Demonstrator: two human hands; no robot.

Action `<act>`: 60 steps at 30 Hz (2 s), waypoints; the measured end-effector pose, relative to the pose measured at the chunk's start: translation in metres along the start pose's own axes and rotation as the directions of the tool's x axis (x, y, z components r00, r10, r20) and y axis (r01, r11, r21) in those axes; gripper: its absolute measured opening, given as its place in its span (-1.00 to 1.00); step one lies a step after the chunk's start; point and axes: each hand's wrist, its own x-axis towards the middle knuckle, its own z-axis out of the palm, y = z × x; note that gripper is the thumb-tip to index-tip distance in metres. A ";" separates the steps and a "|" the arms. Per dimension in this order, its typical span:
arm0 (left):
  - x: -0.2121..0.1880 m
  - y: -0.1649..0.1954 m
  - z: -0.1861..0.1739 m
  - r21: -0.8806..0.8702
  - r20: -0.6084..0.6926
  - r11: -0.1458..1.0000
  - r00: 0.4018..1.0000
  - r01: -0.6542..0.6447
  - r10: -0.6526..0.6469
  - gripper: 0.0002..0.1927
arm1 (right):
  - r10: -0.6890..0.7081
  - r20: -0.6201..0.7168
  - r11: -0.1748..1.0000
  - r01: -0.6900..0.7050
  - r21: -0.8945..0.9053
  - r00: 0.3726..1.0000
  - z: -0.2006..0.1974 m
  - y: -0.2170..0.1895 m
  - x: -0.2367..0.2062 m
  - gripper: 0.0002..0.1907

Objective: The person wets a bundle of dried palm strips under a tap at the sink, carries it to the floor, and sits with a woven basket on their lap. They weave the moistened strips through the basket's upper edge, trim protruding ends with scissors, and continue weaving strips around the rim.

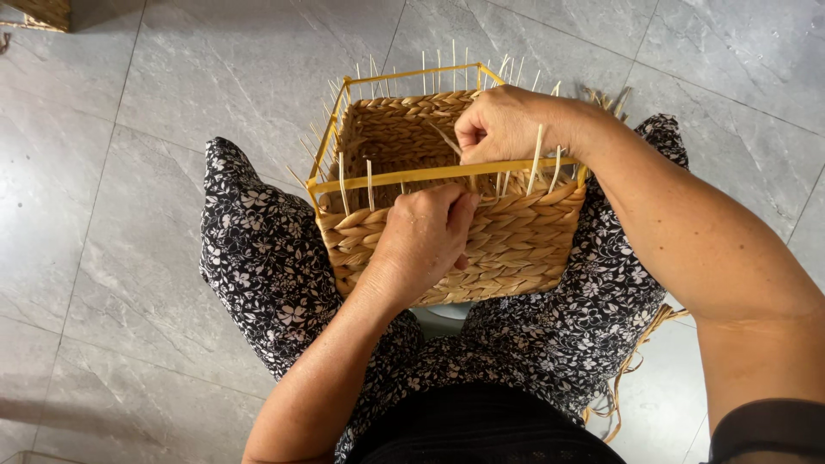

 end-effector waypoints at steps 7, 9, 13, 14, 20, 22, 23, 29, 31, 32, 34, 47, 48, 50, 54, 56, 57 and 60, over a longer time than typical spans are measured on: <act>-0.001 0.013 -0.002 -0.224 0.013 0.968 0.994 0.110 -0.110 -0.73 | -0.109 -0.129 0.951 0.141 0.275 0.986 -0.013 0.002 -0.031 -0.76; -0.002 0.011 -0.001 -0.254 -0.004 0.963 0.995 0.095 -0.099 -0.73 | -0.216 -0.083 0.957 0.228 0.178 0.973 -0.012 0.006 -0.034 -0.69; -0.002 0.008 -0.001 -0.271 0.004 0.959 0.997 0.080 -0.082 -0.74 | -0.196 -0.092 0.980 0.192 -0.046 0.976 -0.009 0.011 -0.032 -0.69; -0.002 0.008 -0.001 -0.290 0.013 0.954 0.998 0.068 -0.067 -0.75 | -0.213 -0.115 0.977 0.211 -0.034 0.970 -0.008 0.010 -0.031 -0.72; 0.000 0.013 0.001 -0.164 0.065 0.983 0.995 0.083 -0.074 -0.78 | -0.015 -0.090 0.936 0.046 0.349 0.996 -0.012 -0.001 -0.040 -0.82; 0.000 0.015 0.002 0.000 0.058 0.996 0.994 0.090 -0.090 -0.77 | -0.057 -0.078 0.899 0.085 0.430 0.995 -0.014 -0.005 -0.041 -0.83; 0.000 0.015 0.003 0.057 0.047 0.996 0.997 0.062 -0.065 -0.77 | -0.097 -0.078 0.876 0.122 0.466 0.992 -0.014 -0.007 -0.041 -0.83; 0.002 0.011 0.004 0.149 0.050 0.988 0.997 0.048 -0.056 -0.74 | -0.147 -0.036 0.804 0.141 0.578 0.988 -0.014 -0.011 -0.038 -0.87; 0.003 0.009 0.006 0.204 0.031 0.979 0.999 0.003 -0.010 -0.73 | -0.173 -0.037 0.785 0.160 0.598 0.984 -0.013 -0.011 -0.037 -0.88; 0.003 0.008 0.007 0.223 -0.004 0.974 0.999 -0.039 0.040 -0.73 | -0.182 -0.032 0.769 0.163 0.618 0.983 -0.013 -0.011 -0.036 -0.88; 0.003 0.007 0.008 0.265 -0.068 0.957 0.988 -0.119 0.141 -0.72 | -0.174 -0.023 0.764 0.149 0.628 0.985 -0.011 -0.011 -0.035 -0.89; 0.002 -0.002 0.015 0.294 -0.048 0.951 0.992 -0.099 0.118 -0.70 | -0.034 -0.024 0.834 0.042 0.550 0.999 -0.007 -0.010 -0.033 -0.89; 0.002 -0.001 0.014 0.292 -0.057 0.949 0.989 -0.116 0.139 -0.70 | -0.025 -0.031 0.838 0.038 0.545 0.999 -0.006 -0.010 -0.033 -0.89; 0.001 0.000 0.012 0.169 -0.041 0.983 0.996 -0.076 0.084 -0.74 | -0.024 -0.032 0.841 0.037 0.539 0.999 -0.006 -0.009 -0.033 -0.89; -0.001 0.004 0.006 -0.196 0.047 0.977 0.996 0.079 -0.071 -0.84 | -0.031 -0.021 0.865 0.037 0.501 0.999 -0.007 -0.008 -0.034 -0.88; -0.001 0.006 0.004 -0.249 0.045 0.966 0.997 0.076 -0.067 -0.84 | -0.044 -0.026 0.834 0.051 0.550 0.999 -0.009 -0.008 -0.035 -0.88; 0.000 0.007 0.004 -0.243 0.035 0.968 0.998 0.064 -0.057 -0.82 | -0.051 -0.029 0.818 0.058 0.572 0.998 -0.010 -0.008 -0.035 -0.88; 0.000 0.008 0.005 -0.085 0.021 0.996 0.999 0.038 -0.036 -0.79 | -0.029 -0.030 0.817 0.041 0.576 0.999 -0.013 -0.008 -0.037 -0.86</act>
